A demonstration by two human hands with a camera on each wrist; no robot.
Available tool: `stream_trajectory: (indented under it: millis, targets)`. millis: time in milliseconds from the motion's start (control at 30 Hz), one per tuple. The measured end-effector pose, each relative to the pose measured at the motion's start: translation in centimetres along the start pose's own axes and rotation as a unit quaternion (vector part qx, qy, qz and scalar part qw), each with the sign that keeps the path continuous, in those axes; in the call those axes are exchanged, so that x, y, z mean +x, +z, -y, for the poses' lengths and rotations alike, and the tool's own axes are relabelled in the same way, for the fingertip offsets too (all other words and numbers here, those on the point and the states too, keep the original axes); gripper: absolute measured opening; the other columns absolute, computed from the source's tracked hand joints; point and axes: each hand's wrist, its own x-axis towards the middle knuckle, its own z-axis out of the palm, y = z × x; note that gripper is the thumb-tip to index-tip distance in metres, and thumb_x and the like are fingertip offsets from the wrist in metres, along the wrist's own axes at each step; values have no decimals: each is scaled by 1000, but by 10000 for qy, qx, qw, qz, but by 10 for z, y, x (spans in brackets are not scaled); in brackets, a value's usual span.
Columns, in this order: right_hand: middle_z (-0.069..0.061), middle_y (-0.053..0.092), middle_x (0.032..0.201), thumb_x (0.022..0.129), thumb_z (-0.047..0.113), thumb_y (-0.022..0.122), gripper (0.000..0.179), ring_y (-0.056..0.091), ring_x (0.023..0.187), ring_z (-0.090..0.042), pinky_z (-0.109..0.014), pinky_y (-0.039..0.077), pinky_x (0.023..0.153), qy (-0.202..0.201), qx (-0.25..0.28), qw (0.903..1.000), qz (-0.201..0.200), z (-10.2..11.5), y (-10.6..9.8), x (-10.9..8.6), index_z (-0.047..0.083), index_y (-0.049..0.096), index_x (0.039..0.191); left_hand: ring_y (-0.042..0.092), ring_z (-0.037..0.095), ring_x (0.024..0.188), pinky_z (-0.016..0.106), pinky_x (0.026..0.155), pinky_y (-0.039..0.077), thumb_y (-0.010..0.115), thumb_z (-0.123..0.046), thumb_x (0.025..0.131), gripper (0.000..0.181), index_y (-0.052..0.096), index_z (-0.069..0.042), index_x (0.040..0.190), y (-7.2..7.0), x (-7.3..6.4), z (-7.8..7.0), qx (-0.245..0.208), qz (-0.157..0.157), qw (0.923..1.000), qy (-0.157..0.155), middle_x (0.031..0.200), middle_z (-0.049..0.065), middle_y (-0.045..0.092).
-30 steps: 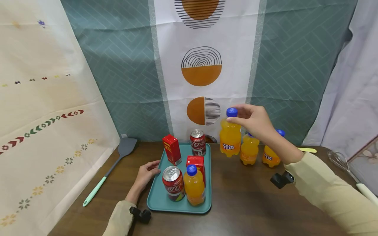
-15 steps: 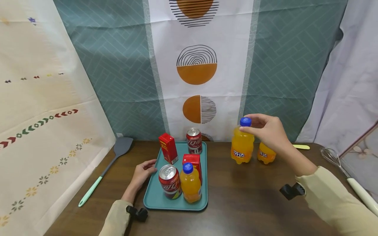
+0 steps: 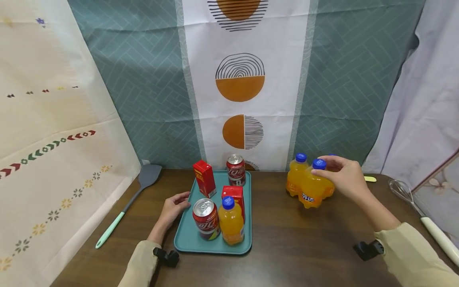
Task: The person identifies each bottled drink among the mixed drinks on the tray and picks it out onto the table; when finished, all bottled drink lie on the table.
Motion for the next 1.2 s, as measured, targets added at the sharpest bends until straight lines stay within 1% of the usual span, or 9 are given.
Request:
stream_trajectory:
  millis: [67,200,300,333,567,767,967,1000,1200]
  targets:
    - [41,54,79,86,37,73,59,54,74,22,-6,46,64,-2,-39,10000,-51,-8,-1,-1,-4,59,126,61,36,107,11,73,48,62,4,87,40,58,12,126,0,-1,0,27,-2,10000,-16,117,33,62]
    - [44,51,77,85,38,73,58,52,73,22,-7,46,63,65,-152,9998,-145,-19,-4,-5,-4,60,123,63,24,101,12,74,48,64,0,87,39,61,7,125,1,9,24,85,-102,9999,-12,115,28,65]
    - [44,51,77,85,39,73,55,52,72,22,-10,47,62,144,-183,9995,-211,-27,-7,-9,-1,61,120,63,19,98,13,74,49,66,-1,86,38,63,4,124,2,18,40,108,-181,9998,-1,114,25,66]
    - [44,51,77,85,39,73,54,51,72,22,-10,47,61,165,-186,9995,-220,-29,-7,-10,-1,61,120,63,18,98,13,75,49,65,-1,86,38,63,4,124,2,18,40,121,-179,9998,9,115,25,66]
    - [43,52,77,84,39,74,55,51,72,22,-9,46,61,260,-164,9992,-256,-40,-8,-14,-2,62,119,62,27,104,12,73,48,65,0,87,39,61,8,125,1,18,37,22,-145,9999,29,118,28,64]
    - [42,52,75,84,44,73,58,51,71,21,-9,46,60,504,-228,9980,-309,-47,-10,-19,0,59,121,62,25,103,12,73,48,65,0,86,39,62,7,125,2,19,36,24,-143,9999,29,117,27,65]
    - [41,52,75,85,44,72,57,50,70,19,-10,46,60,548,-277,9975,-363,-52,-11,-22,0,60,120,63,24,102,11,74,48,65,1,86,38,63,5,124,2,19,35,45,-179,9998,-1,117,26,65]
    - [41,52,75,85,44,72,57,50,70,19,-10,45,60,565,-266,9973,-380,-52,-11,-22,0,60,119,63,24,102,11,74,48,65,0,86,38,63,5,124,2,18,34,22,-184,9998,-25,117,26,65]
    - [42,51,74,83,45,73,55,49,70,19,-9,44,60,688,-205,9964,-454,-55,-13,-21,3,61,116,62,30,104,12,73,48,65,-1,87,39,60,9,125,1,18,34,17,-139,9999,65,117,30,64]
